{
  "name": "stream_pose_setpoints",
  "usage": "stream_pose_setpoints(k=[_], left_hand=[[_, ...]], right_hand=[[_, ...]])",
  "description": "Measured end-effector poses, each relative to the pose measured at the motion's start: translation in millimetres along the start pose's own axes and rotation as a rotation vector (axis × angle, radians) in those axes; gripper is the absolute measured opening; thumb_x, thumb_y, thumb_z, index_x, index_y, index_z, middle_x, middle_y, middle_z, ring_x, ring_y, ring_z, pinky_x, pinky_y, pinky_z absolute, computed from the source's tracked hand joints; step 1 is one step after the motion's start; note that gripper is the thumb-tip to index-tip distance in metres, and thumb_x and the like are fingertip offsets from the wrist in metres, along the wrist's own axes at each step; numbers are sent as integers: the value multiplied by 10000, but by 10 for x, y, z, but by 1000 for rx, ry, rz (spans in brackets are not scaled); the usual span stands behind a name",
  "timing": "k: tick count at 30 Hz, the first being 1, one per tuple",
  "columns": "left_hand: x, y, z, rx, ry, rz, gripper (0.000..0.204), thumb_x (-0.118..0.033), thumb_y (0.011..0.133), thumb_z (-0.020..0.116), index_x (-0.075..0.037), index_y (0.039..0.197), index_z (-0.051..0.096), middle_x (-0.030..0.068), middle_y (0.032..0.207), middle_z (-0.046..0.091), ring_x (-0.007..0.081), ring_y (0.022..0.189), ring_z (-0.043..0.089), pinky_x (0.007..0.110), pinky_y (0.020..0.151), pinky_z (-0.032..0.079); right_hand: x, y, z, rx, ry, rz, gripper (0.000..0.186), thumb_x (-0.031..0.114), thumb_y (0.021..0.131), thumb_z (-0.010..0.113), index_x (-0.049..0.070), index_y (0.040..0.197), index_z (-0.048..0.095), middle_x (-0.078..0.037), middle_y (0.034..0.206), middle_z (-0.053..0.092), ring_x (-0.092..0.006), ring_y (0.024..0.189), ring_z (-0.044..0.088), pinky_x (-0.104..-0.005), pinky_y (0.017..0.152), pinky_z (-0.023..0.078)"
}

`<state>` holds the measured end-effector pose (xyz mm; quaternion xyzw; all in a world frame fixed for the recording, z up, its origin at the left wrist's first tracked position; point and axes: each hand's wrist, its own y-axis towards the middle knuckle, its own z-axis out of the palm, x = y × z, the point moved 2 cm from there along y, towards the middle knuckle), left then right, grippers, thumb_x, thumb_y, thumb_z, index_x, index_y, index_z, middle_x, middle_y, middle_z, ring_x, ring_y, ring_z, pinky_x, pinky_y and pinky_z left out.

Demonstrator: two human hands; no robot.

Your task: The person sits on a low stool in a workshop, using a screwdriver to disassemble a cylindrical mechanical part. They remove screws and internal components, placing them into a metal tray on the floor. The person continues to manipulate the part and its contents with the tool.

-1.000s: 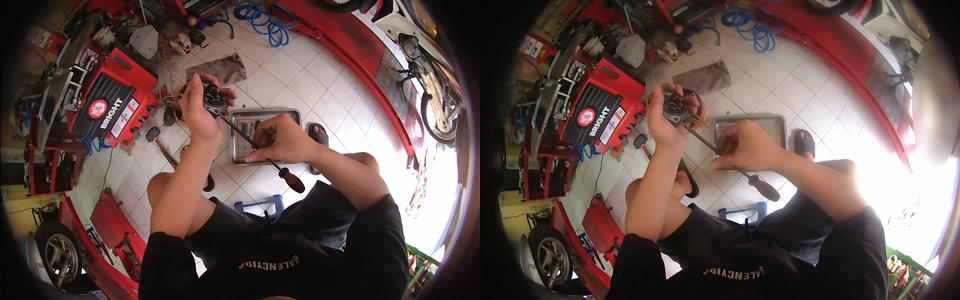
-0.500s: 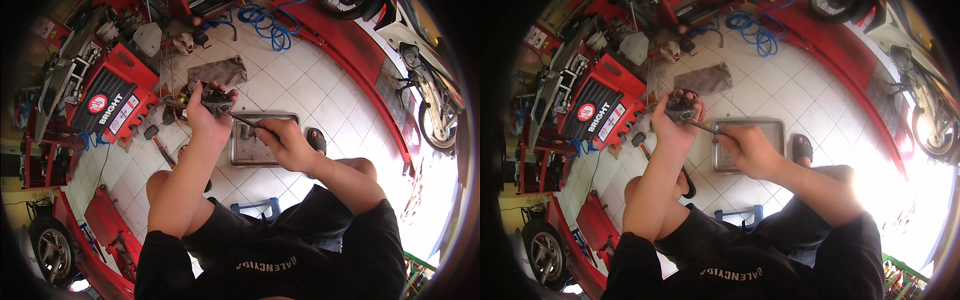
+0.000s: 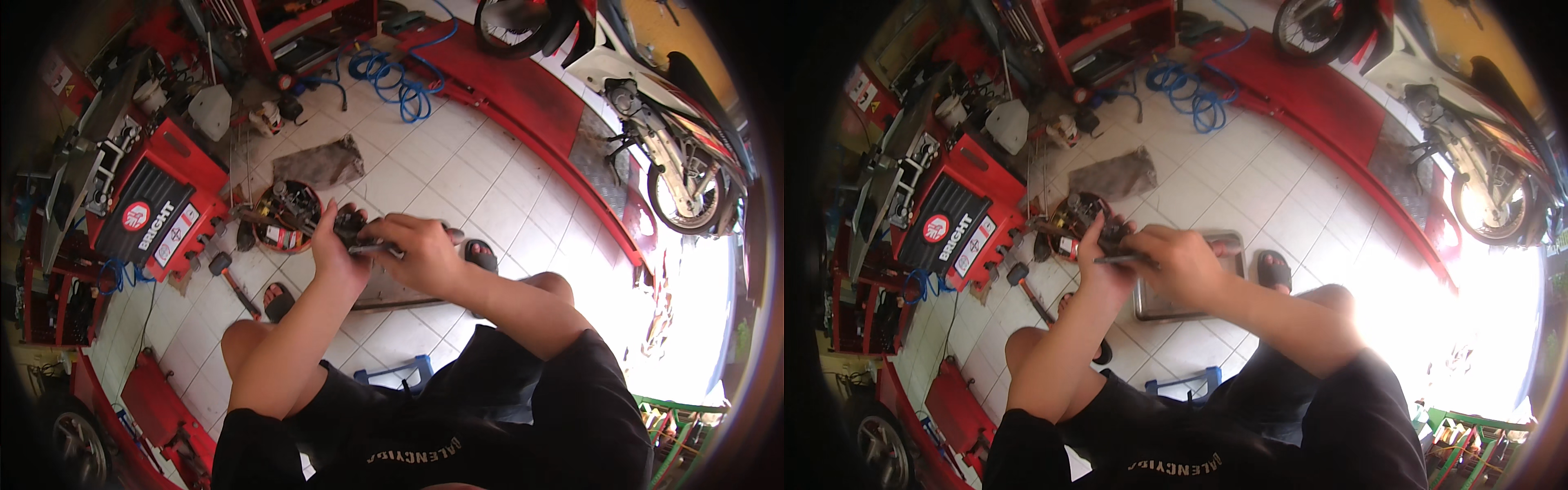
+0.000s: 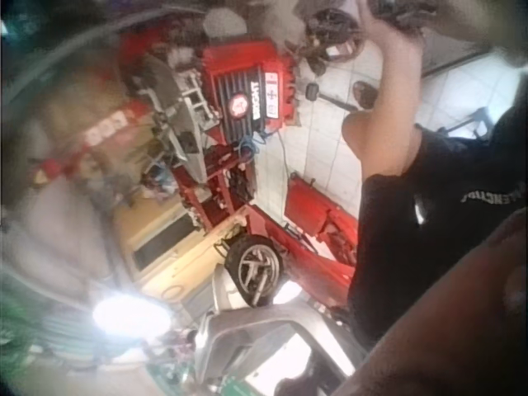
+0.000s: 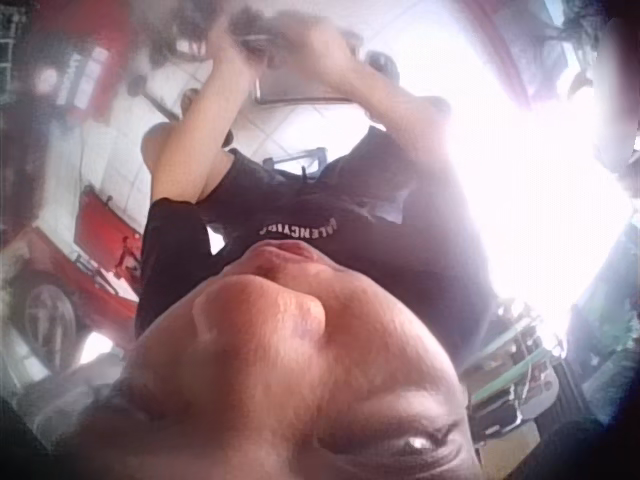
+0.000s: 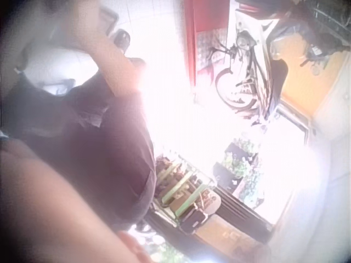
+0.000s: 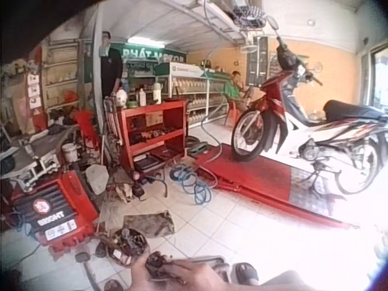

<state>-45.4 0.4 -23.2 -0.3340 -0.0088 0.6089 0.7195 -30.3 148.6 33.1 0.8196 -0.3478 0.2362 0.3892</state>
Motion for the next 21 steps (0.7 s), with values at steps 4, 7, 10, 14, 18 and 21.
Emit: stream_pose_setpoints(k=[4, 7, 10, 14, 18, 21], left_hand=[[1, 9, 22, 2, 24, -87, 319, -435, 1016, 552, -117, 998, 555, 61, 903, 595, 337, 889, 628, 448, 817, 515], [-16, -18, 75, -23, 26, -74, 313, -433, 1017, 546, -120, 1002, 548, 48, 883, 575, 332, 880, 631, 453, 802, 520], [-80, 186, -38, -7, -29, 30, 330, -413, 1018, 550, -84, 993, 535, 82, 888, 555, 335, 891, 610, 458, 839, 521], [-340, 187, 105, -136, -142, 159, 277, -331, 1025, 559, -57, 983, 540, 105, 914, 548, 270, 848, 558, 510, 907, 524], [-703, 208, 1, -100, -241, 193, 288, -288, 1034, 525, -2, 1033, 494, 133, 961, 528, 307, 871, 553, 527, 908, 548], [-844, 83, 66, -116, -230, 280, 328, -274, 1043, 475, 53, 1026, 503, 174, 968, 550, 377, 986, 568, 479, 899, 553]], right_hand=[[-9, -32, -25, -22, -17, -32, 388, -17, 654, 773, 74, 1031, 751, -111, 922, 697, -305, 781, 695, -377, 687, 582], [72, -6, -63, -83, -11, -48, 323, 14, 712, 792, 65, 1028, 750, -91, 831, 686, -246, 675, 671, -342, 624, 557], [150, 24, -85, -159, 45, 85, 194, 83, 800, 798, 42, 981, 740, -66, 692, 632, -155, 560, 575, -305, 536, 479], [-192, 104, -151, 31, 24, 557, 316, 311, 919, 711, -4, 941, 721, -167, 696, 667, -226, 633, 661, -354, 619, 511], [-1153, -226, 414, 267, 39, 887, 358, 345, 884, 669, 2, 905, 771, -184, 824, 721, -293, 806, 707, -398, 769, 535], [-1538, -576, 859, 416, -47, 1004, 357, 384, 843, 693, 37, 833, 775, -134, 785, 711, -240, 768, 683, -369, 724, 530]])
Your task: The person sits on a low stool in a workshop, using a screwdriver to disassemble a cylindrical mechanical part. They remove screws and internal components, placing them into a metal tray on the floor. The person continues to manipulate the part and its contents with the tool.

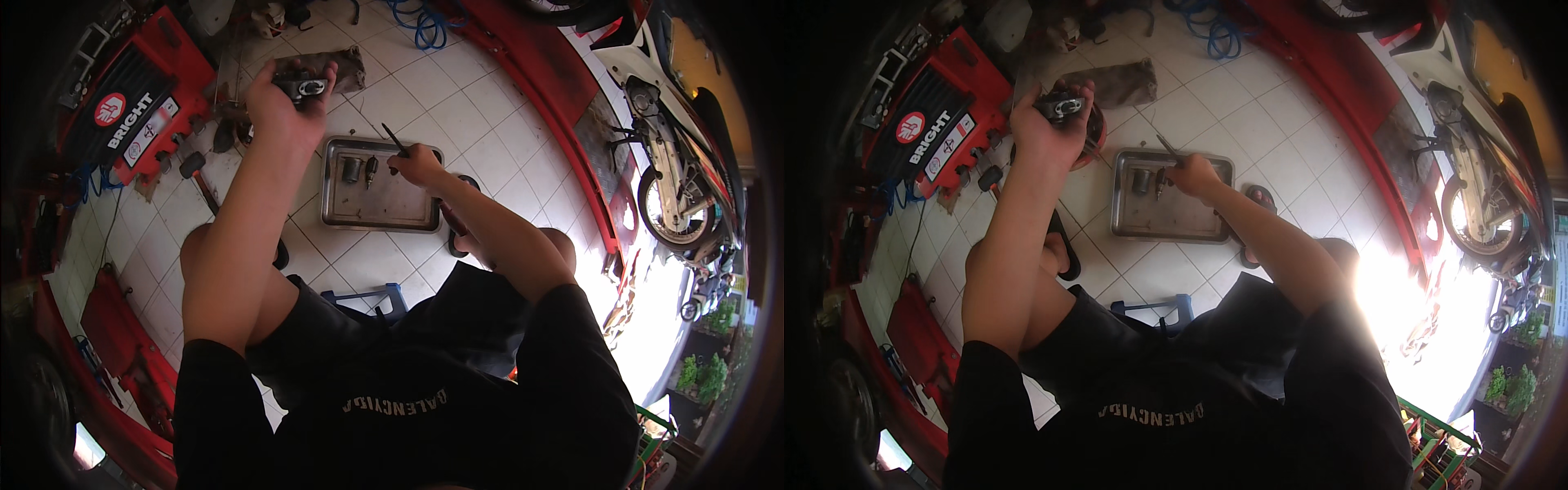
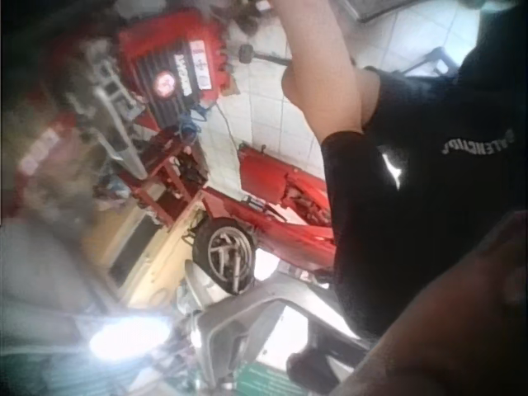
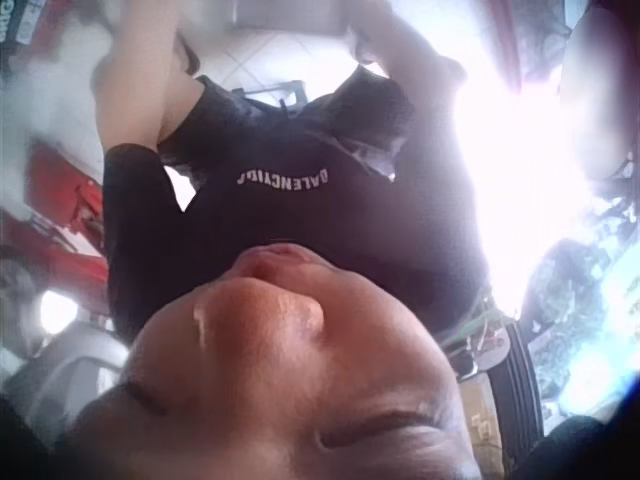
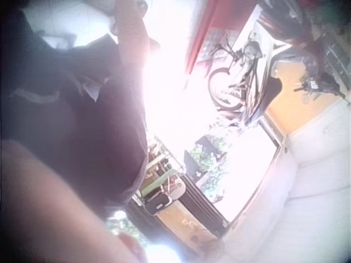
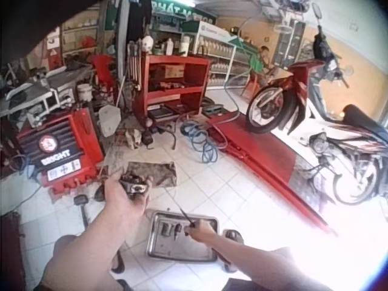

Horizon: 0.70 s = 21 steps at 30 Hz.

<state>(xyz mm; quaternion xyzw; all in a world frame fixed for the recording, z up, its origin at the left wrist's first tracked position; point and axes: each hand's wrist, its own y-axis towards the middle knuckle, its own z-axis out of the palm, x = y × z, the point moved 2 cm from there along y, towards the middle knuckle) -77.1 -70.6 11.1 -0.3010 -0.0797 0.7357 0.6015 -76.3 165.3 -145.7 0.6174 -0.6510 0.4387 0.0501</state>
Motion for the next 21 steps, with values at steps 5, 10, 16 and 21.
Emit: stream_pose_setpoints(k=[5, 10, 16, 21], left_hand=[[-36, -145, 41, 20, -9, 15, 345, -248, 1056, 431, 95, 1082, 455, 211, 992, 545, 424, 1049, 566, 467, 896, 552], [-57, -32, 27, 40, -36, -8, 334, -250, 1055, 440, 80, 1108, 440, 194, 1051, 500, 452, 1031, 566, 498, 895, 565], [-166, 61, -52, 102, 6, 33, 330, -226, 1051, 444, 52, 1224, 399, 177, 1130, 482, 464, 1089, 549, 516, 921, 553], [-282, 59, -63, 94, -53, 40, 324, -211, 1050, 437, 41, 1250, 399, 167, 1123, 483, 454, 1073, 555, 524, 941, 553]], right_hand=[[-948, 165, 691, 107, -273, 127, 349, 376, 817, 705, 38, 833, 787, -190, 892, 751, -324, 896, 731, -414, 825, 568], [-1218, 189, 882, 263, -350, 94, 447, 405, 839, 720, -34, 912, 756, -169, 904, 755, -326, 864, 727, -413, 780, 572], [-1189, 265, 780, 327, -44, 393, 378, 384, 881, 755, 8, 866, 717, -66, 640, 557, -152, 394, 430, -346, 367, 315], [-859, 385, 203, 498, 439, 446, 323, 299, 972, 678, 42, 1168, 656, -76, 811, 598, -143, 511, 494, -283, 436, 330]])
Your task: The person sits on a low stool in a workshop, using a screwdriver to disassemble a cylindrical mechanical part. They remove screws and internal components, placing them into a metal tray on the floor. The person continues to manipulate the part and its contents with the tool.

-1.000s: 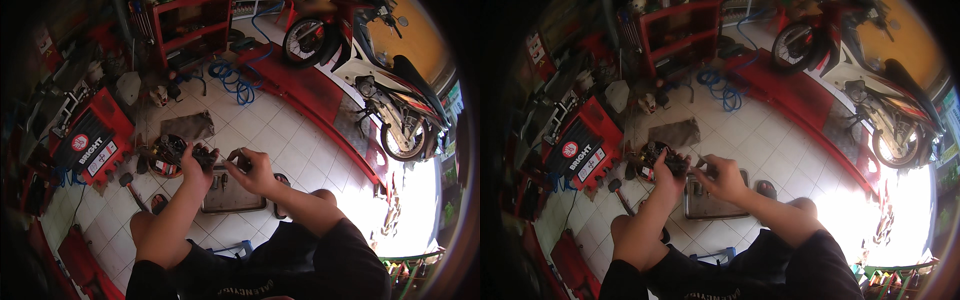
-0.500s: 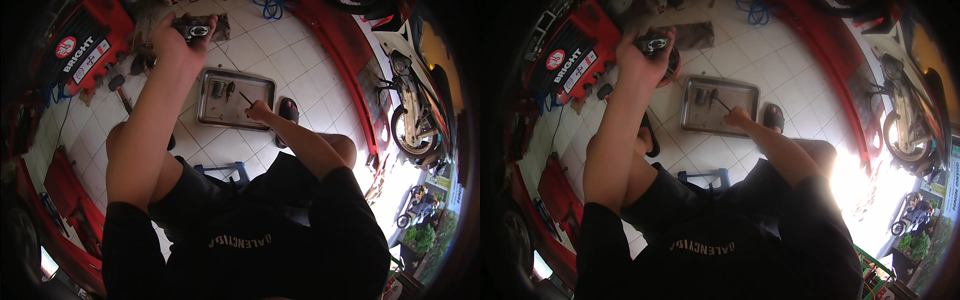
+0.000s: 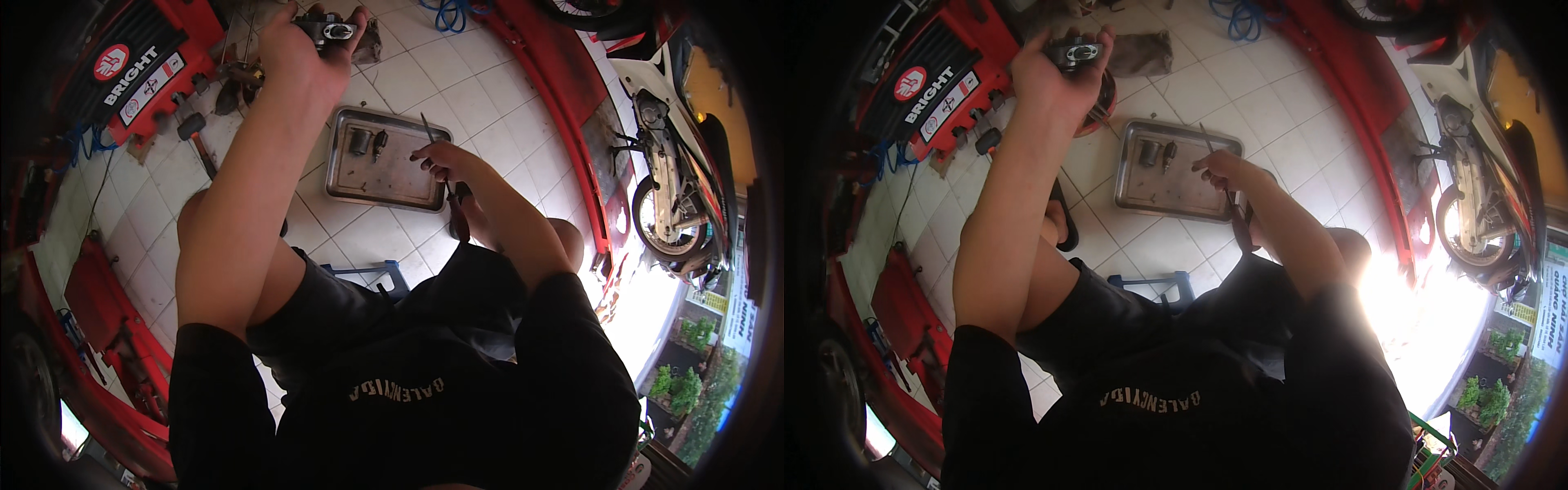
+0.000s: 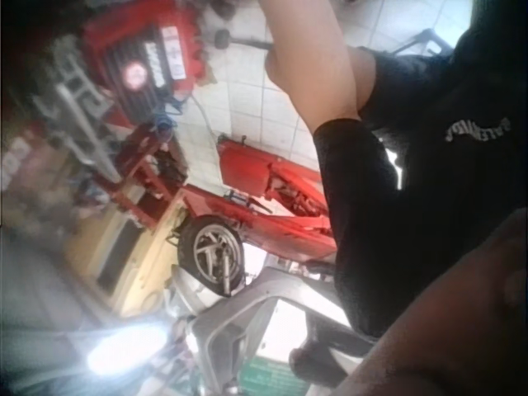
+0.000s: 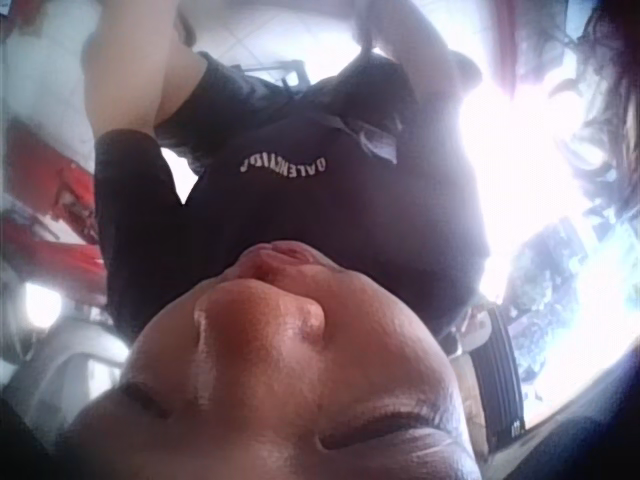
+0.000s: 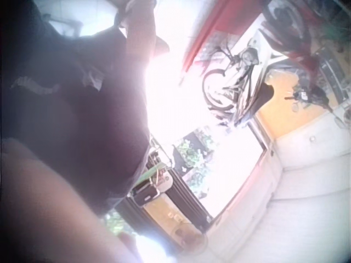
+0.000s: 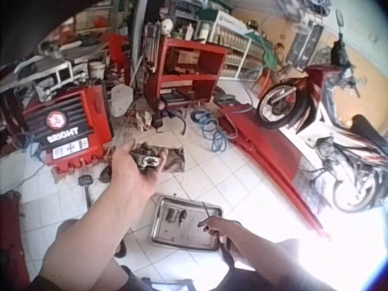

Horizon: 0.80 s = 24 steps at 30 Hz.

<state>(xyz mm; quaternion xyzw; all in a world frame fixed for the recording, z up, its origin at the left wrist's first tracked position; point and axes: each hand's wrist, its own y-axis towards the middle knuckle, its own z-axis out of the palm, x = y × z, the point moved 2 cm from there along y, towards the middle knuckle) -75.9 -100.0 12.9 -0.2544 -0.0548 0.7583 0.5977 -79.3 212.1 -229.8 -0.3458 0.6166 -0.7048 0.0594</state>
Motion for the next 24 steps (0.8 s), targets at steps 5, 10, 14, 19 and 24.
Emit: stream_pose_setpoints(k=[5, 10, 14, 19, 24], left_hand=[[-70, -6, 130, -121, -92, -2, 227, -271, 1024, 490, -61, 1022, 576, 108, 1019, 643, 265, 903, 629, 498, 831, 571], [-161, -51, 94, 9, -51, 20, 251, -209, 1041, 427, 9, 1144, 496, 148, 1064, 558, 378, 986, 582, 501, 896, 560], [-186, 20, -32, 96, -73, 7, 310, -197, 1049, 402, 46, 1213, 504, 179, 1107, 538, 443, 1064, 574, 514, 927, 561], [-267, -129, 30, -6, -49, 13, 300, -194, 1032, 433, 63, 1162, 517, 196, 1087, 557, 464, 1072, 586, 490, 871, 570], [-194, -175, 96, -1, -67, -11, 282, -223, 1032, 463, 45, 1109, 496, 167, 1041, 520, 420, 1005, 580, 522, 878, 586]], right_hand=[[158, -906, 144, 300, 29, -171, 331, 293, 1004, 639, 35, 1209, 617, -111, 1113, 701, -250, 1115, 675, -366, 813, 548], [-977, -483, 626, 149, -157, 20, 347, 277, 992, 661, -8, 1185, 615, -132, 967, 707, -278, 841, 736, -427, 762, 612], [-973, -601, 715, 163, -303, 20, 367, 229, 971, 687, -34, 1213, 604, -117, 905, 689, -278, 804, 740, -407, 715, 613], [-881, -829, 502, 131, 244, -194, 486, 173, 934, 691, -71, 1335, 565, -181, 1071, 666, -299, 911, 734, -396, 830, 586], [-1548, -221, 526, -111, -34, -17, 269, 58, 903, 669, -30, 1130, 555, -111, 804, 594, -250, 616, 650, -397, 526, 564]])
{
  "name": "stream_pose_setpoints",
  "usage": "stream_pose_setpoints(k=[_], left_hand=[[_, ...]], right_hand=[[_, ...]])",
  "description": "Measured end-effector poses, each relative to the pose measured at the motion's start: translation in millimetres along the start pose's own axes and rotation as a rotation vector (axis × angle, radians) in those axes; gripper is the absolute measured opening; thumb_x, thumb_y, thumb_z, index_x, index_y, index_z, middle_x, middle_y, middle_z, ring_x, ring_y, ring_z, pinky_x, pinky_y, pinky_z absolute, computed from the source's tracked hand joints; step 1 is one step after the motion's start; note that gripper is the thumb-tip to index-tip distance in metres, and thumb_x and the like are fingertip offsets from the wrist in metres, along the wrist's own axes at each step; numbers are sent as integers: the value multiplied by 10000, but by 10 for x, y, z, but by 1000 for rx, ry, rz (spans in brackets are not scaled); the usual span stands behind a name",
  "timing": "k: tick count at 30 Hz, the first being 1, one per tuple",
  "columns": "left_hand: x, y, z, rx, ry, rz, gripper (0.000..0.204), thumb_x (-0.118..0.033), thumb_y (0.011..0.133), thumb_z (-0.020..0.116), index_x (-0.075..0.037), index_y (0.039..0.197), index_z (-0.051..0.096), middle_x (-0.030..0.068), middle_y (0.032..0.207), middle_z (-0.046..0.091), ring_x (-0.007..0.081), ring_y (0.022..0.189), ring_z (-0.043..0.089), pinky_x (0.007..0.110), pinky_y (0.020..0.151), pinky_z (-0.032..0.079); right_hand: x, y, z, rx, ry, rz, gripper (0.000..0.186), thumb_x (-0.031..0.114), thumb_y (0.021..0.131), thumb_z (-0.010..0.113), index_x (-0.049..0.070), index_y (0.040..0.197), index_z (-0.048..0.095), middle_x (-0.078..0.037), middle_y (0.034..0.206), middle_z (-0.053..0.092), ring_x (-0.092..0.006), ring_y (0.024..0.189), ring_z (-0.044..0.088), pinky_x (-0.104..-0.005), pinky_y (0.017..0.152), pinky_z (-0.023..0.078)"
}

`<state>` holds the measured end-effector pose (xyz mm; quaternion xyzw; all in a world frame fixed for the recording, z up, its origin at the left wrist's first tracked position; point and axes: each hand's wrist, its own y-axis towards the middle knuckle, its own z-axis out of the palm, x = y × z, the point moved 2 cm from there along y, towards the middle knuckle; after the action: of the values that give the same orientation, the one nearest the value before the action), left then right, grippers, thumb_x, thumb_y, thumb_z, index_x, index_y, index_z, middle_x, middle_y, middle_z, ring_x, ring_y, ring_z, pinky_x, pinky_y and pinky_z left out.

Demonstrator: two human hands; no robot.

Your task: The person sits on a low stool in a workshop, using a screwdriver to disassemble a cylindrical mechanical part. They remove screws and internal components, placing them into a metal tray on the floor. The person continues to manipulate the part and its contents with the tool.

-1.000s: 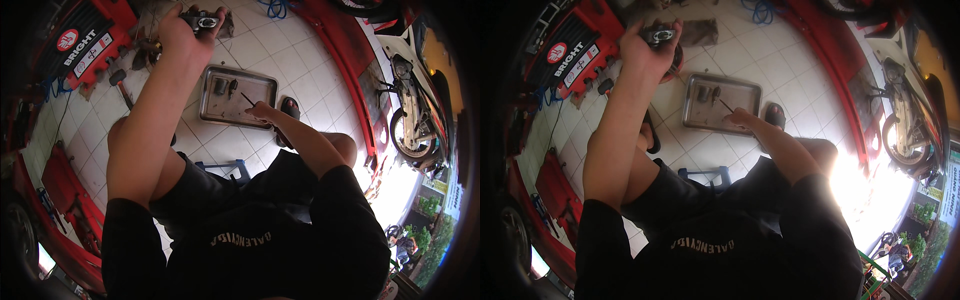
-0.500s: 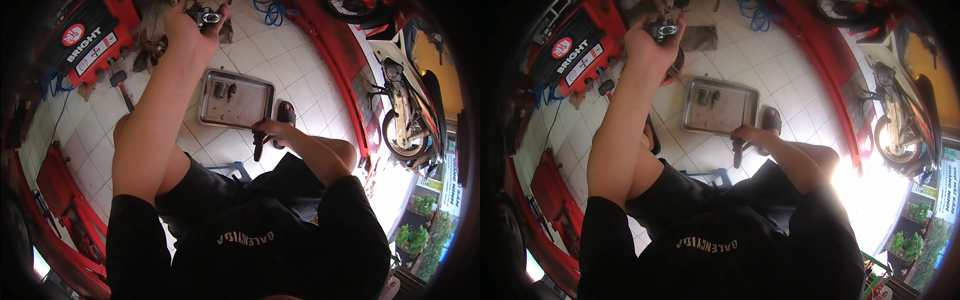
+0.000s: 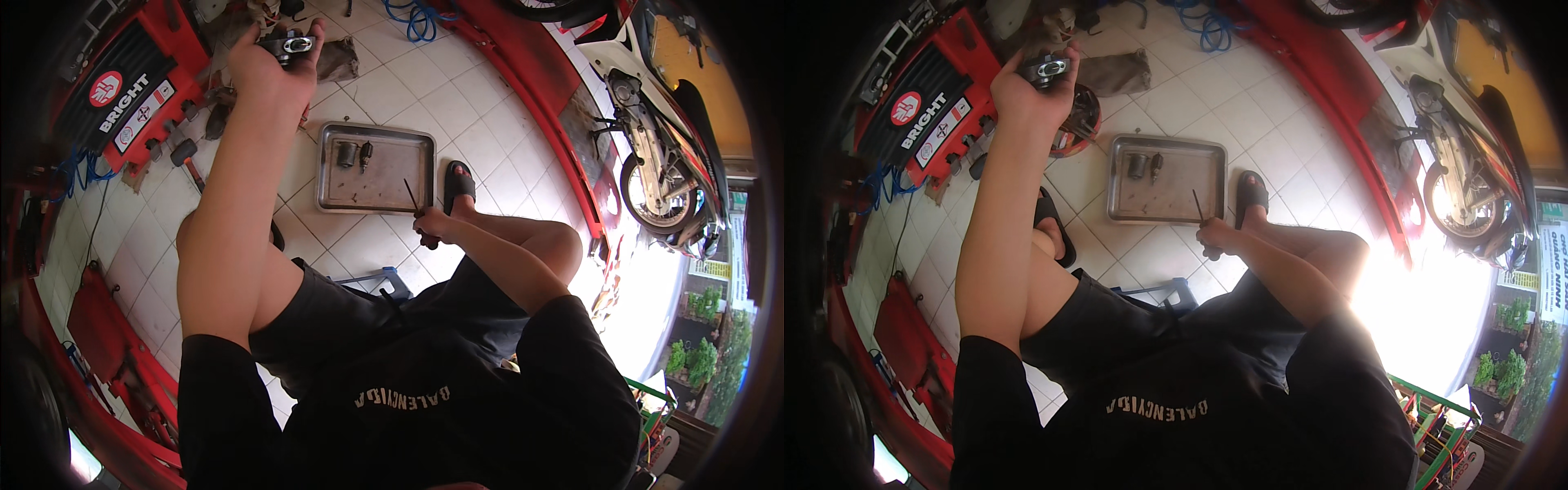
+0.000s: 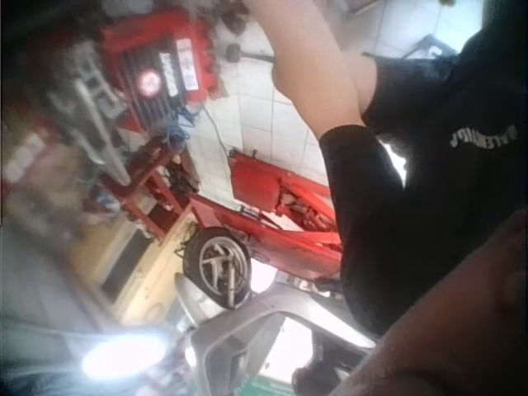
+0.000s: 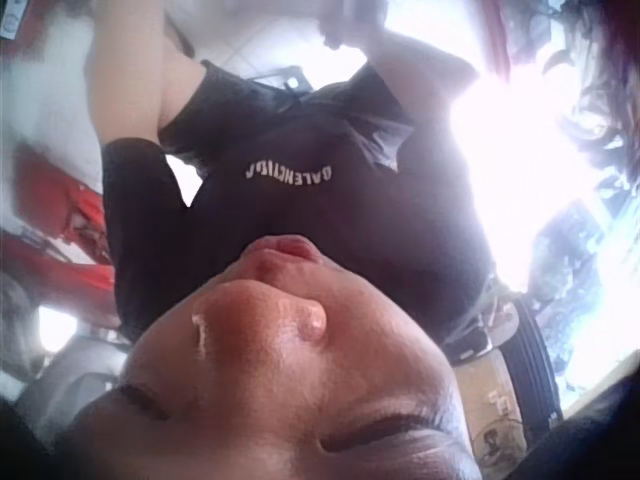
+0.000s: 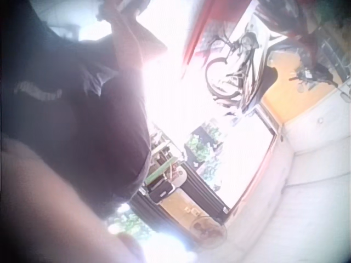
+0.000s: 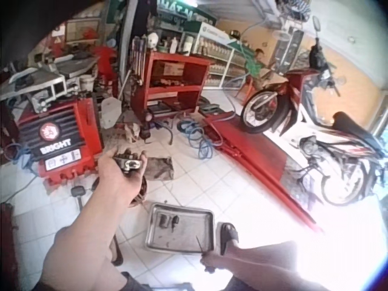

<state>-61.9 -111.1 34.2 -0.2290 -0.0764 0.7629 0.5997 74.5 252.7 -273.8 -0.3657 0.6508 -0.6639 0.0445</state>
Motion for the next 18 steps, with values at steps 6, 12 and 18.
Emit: stream_pose_setpoints(k=[6, 12, 18], left_hand=[[-51, 181, -134, 86, 36, -28, 336, -206, 1033, 403, 62, 1223, 473, 181, 1116, 518, 446, 1040, 580, 490, 865, 573], [-100, 236, -169, 125, 3, -39, 358, -216, 1040, 386, 64, 1248, 466, 181, 1109, 520, 444, 1037, 583, 494, 839, 578], [-109, 203, -118, 138, 25, -32, 360, -207, 1037, 379, 72, 1247, 468, 194, 1115, 528, 440, 1035, 590, 482, 834, 579]], right_hand=[[52, 18, 412, -36, -52, 3, 148, 99, 918, 667, -23, 868, 599, -103, 712, 578, -208, 496, 575, -397, 471, 540], [154, 13, 559, -139, 20, -38, 204, 170, 981, 625, -33, 963, 621, -98, 625, 550, -196, 451, 550, -393, 457, 514], [396, -112, 246, -326, 73, -424, 311, 276, 966, 647, 8, 1116, 690, -133, 915, 692, -249, 964, 676, -394, 898, 505]])
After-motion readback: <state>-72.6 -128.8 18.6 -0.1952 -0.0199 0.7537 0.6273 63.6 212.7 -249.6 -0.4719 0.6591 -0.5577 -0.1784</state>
